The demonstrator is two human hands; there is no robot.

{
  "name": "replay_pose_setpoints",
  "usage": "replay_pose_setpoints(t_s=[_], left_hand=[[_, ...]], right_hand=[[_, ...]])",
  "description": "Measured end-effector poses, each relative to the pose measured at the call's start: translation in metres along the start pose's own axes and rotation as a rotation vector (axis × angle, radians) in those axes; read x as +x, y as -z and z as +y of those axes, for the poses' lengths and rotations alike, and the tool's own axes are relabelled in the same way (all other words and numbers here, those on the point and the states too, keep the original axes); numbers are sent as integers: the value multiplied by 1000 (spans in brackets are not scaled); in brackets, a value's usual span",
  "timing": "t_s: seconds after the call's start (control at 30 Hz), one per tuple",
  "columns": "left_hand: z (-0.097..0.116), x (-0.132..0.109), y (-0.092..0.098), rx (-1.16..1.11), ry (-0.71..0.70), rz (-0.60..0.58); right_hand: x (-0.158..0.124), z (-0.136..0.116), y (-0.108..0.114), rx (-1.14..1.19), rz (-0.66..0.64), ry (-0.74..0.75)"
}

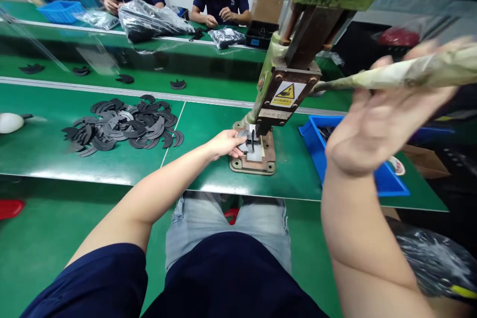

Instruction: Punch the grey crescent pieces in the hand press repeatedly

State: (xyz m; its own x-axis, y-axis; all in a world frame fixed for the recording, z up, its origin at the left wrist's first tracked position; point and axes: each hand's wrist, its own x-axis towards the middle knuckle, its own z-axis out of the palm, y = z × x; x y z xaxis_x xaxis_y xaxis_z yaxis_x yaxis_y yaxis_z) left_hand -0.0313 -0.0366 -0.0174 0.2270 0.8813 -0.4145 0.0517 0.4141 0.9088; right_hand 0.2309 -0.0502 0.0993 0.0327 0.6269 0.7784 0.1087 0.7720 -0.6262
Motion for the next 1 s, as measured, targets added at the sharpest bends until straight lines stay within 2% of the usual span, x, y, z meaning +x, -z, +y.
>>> replay_pose_setpoints(t_s=[0.03,0.07,0.13,0.23,0.33,0.47,0.63,0.77,0.87,0.93,1.0], left_hand=[[-1,-11,2,-5,-27,-9],[-1,-22,4,-9,-55,-21],[-2,-47,7,-11,-105,-54],[-1,-79,4,9,-146,-107],[-1,-96,-6,46,-159,-146],[0,-107,-18,109,-161,-166],[7,-112,-22,100,-83,-237],[8,-107,-18,157,-91,-122],[5,-107,-14,217,-130,-88],[3,-110,-13,253,-200,-32],[0,-113,-14,320,-359,97]], right_hand=[[-15,7,-4,-4,121,41],[-34,15,-8,-48,149,-14],[-78,29,-19,-76,42,-166],[-137,37,-40,-53,-187,-335],[-166,33,-61,-30,-257,-419],[-177,25,-75,-53,-216,-432],[-178,20,-70,-99,-246,-374],[-164,18,-57,-161,-365,-263],[-154,16,-48,-211,-432,-147],[-151,15,-44,-231,-467,-75],[-152,15,-42,-248,-480,-18]])
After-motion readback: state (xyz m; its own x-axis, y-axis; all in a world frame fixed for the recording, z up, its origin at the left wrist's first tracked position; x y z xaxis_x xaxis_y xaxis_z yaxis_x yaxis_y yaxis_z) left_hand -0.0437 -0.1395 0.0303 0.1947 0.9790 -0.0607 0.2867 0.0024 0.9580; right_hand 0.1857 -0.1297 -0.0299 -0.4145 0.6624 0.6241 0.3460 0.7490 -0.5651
